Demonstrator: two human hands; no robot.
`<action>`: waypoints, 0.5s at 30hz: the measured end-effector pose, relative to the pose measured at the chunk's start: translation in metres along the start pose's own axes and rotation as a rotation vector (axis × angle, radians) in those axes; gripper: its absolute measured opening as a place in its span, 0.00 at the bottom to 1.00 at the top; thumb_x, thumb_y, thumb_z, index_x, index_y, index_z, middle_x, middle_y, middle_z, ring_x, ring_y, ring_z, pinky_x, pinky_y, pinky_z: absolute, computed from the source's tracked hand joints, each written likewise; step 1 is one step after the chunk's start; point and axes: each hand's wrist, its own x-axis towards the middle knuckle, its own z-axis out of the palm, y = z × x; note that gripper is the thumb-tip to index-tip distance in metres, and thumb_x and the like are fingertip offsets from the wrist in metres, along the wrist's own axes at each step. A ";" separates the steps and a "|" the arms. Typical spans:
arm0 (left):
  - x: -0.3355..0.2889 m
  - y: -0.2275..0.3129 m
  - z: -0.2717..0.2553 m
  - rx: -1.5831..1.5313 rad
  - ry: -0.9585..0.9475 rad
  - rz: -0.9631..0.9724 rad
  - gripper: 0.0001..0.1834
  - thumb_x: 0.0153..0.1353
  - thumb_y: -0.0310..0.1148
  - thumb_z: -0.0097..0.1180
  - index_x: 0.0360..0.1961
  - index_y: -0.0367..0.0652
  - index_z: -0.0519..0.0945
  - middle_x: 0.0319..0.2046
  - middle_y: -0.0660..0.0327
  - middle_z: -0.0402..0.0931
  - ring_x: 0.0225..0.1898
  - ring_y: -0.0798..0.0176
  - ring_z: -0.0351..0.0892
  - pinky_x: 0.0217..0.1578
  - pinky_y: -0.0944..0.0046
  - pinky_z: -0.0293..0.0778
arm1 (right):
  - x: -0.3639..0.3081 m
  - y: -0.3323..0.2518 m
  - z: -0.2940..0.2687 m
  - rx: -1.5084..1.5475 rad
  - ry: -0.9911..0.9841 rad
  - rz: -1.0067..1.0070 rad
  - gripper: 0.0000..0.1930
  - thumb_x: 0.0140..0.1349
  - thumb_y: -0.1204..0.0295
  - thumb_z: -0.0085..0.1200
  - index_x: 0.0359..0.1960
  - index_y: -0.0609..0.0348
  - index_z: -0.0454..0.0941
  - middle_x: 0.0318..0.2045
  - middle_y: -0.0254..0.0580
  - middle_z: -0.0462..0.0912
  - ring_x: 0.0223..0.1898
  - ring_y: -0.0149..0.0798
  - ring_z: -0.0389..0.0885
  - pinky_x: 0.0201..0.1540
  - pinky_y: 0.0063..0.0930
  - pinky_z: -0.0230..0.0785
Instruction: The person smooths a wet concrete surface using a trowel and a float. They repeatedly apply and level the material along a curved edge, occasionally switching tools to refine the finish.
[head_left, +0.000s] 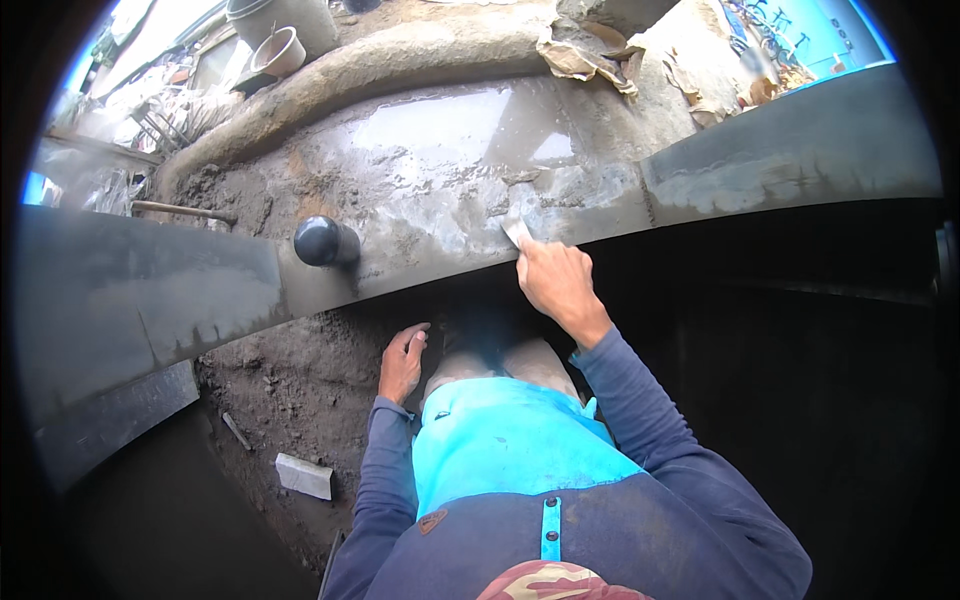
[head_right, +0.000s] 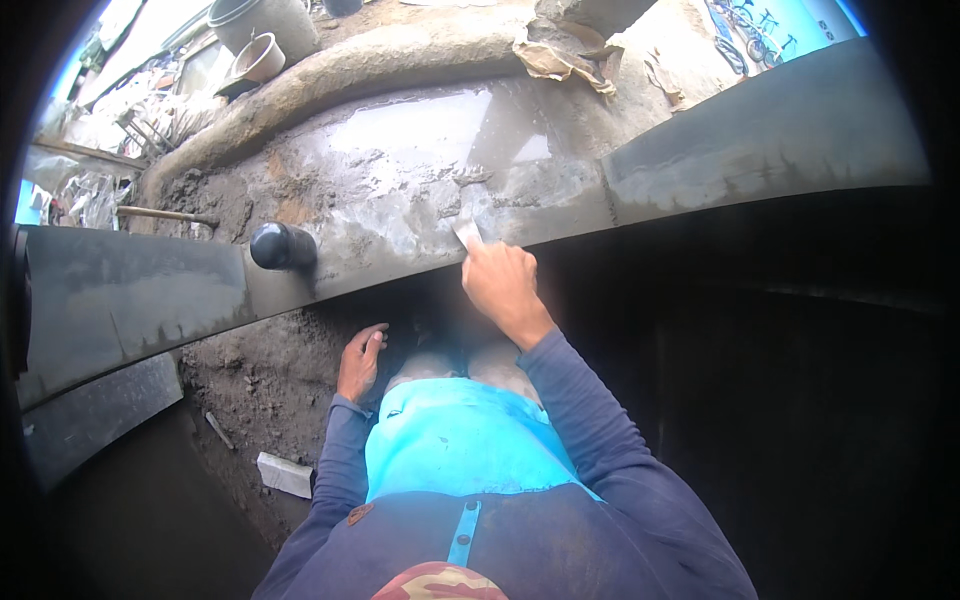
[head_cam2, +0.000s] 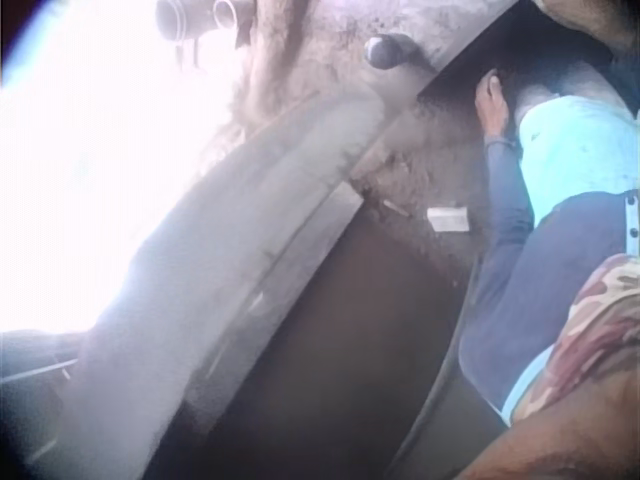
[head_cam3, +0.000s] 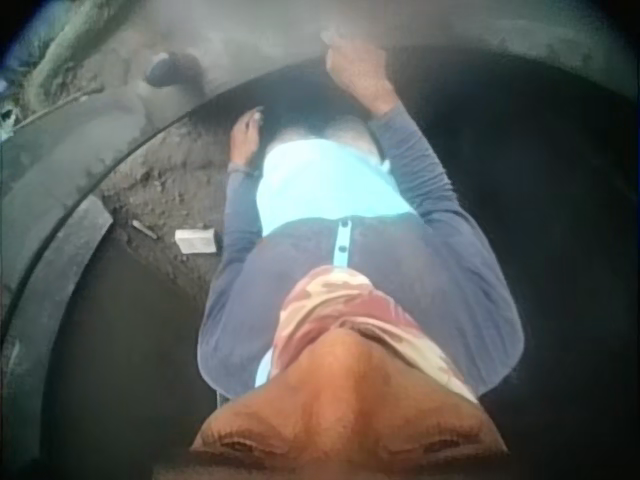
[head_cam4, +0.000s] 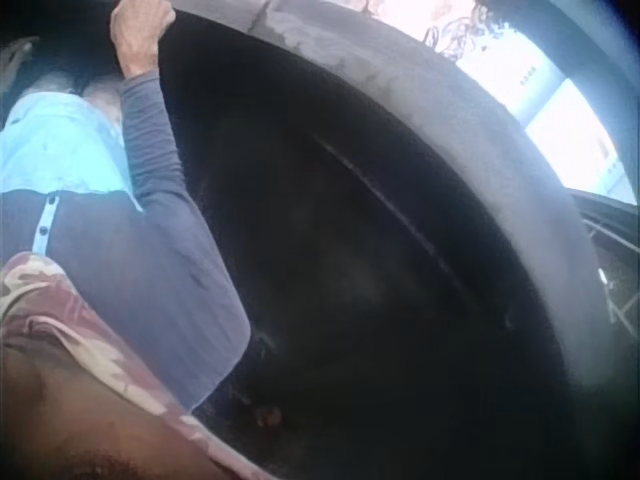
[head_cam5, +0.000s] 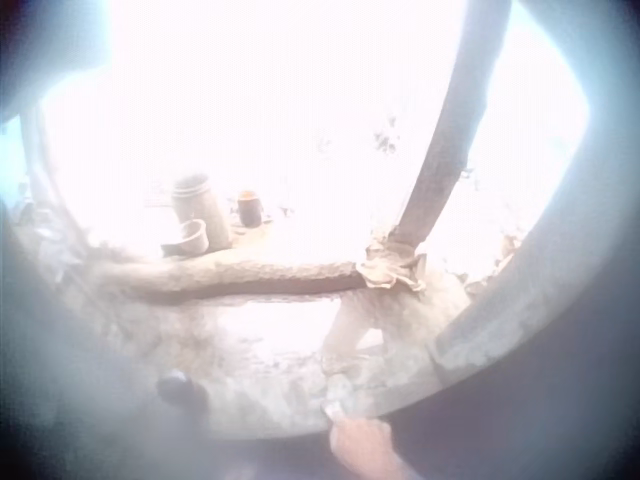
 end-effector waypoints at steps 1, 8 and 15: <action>-0.001 0.005 0.003 0.006 -0.019 0.003 0.21 0.81 0.43 0.54 0.62 0.40 0.86 0.51 0.49 0.87 0.49 0.54 0.89 0.55 0.57 0.80 | 0.005 0.001 0.007 0.037 0.067 0.002 0.11 0.69 0.66 0.57 0.45 0.52 0.89 0.32 0.57 0.90 0.35 0.62 0.91 0.42 0.60 0.83; -0.008 0.000 -0.001 -0.012 0.006 0.040 0.22 0.81 0.44 0.54 0.62 0.40 0.86 0.51 0.51 0.87 0.48 0.57 0.88 0.55 0.58 0.80 | -0.025 0.031 -0.001 -0.081 -0.004 0.031 0.11 0.71 0.66 0.57 0.51 0.46 0.89 0.29 0.53 0.87 0.30 0.62 0.89 0.35 0.59 0.81; -0.007 -0.016 -0.001 -0.056 -0.053 -0.043 0.23 0.82 0.45 0.54 0.63 0.38 0.86 0.53 0.51 0.86 0.50 0.58 0.88 0.56 0.58 0.80 | -0.013 0.085 -0.004 -0.096 0.224 0.172 0.13 0.76 0.66 0.55 0.57 0.44 0.87 0.30 0.56 0.86 0.31 0.62 0.90 0.36 0.56 0.82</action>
